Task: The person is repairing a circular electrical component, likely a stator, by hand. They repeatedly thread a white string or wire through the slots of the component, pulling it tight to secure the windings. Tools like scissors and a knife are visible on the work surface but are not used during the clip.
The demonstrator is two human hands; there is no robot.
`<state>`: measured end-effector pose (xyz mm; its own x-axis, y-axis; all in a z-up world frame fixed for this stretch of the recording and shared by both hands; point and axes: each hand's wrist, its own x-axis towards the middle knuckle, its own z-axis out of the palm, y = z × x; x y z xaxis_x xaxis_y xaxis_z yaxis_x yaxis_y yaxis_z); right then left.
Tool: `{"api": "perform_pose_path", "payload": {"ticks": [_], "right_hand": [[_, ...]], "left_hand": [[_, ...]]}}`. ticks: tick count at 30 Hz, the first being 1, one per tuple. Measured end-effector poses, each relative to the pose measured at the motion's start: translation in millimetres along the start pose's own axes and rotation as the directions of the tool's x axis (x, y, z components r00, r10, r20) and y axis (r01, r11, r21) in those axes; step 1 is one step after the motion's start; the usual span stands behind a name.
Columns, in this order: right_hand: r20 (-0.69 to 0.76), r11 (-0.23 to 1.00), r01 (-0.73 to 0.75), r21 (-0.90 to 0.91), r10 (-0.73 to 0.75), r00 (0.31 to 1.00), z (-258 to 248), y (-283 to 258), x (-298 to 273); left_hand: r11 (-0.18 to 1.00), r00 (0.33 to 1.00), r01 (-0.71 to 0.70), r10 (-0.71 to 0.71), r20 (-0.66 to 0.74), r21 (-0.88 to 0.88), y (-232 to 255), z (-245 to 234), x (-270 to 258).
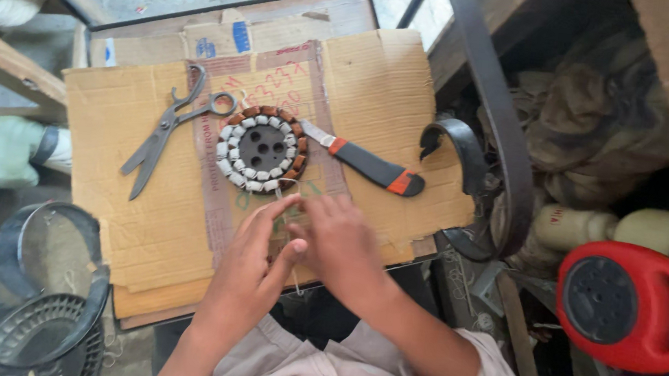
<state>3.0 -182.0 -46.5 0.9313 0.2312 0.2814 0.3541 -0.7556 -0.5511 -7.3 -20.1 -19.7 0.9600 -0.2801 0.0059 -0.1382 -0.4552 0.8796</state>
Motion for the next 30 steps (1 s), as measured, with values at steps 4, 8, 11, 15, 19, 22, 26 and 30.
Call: {"api": "perform_pose_path", "payload": {"ticks": [4,8,11,15,19,22,26,30], "right_hand": [[-0.013,0.997,0.056,-0.046,-0.057,0.998,23.2,-3.2,1.3],[0.003,0.991,0.123,0.049,-0.123,0.992,21.8,-0.8,-11.7],[0.030,0.982,0.164,0.092,-0.167,0.985,15.2,-4.0,-23.0],[0.068,0.944,0.265,0.197,-0.283,0.957,8.4,-9.0,-37.3],[0.094,0.931,0.278,0.237,-0.307,0.947,6.7,-7.4,-43.7],[0.094,0.926,0.270,0.262,-0.303,0.948,1.4,-3.8,-43.6],[0.115,0.924,0.254,0.287,-0.296,0.948,-3.1,-2.3,-43.0],[0.145,0.923,0.230,0.308,-0.285,0.948,-2.7,-0.3,-41.7]], "left_hand": [[0.999,0.998,-0.047,0.048,-0.042,0.007,-1.6,-2.6,0.8],[0.999,0.999,-0.040,0.039,-0.022,-0.019,-4.5,-6.7,2.2],[0.998,0.999,-0.038,0.040,-0.037,0.059,-7.0,-8.4,6.0],[0.944,0.982,-0.063,0.117,-0.151,0.322,-10.7,-6.5,16.4],[0.876,0.962,-0.080,0.192,-0.192,0.475,-16.7,-8.1,31.4],[0.880,0.962,-0.078,0.190,-0.195,0.469,-22.4,-5.9,39.7],[0.907,0.949,-0.152,0.245,-0.199,0.393,-37.7,-8.0,40.7],[0.937,0.937,-0.200,0.267,-0.223,0.285,-51.6,-9.8,41.2]]}}
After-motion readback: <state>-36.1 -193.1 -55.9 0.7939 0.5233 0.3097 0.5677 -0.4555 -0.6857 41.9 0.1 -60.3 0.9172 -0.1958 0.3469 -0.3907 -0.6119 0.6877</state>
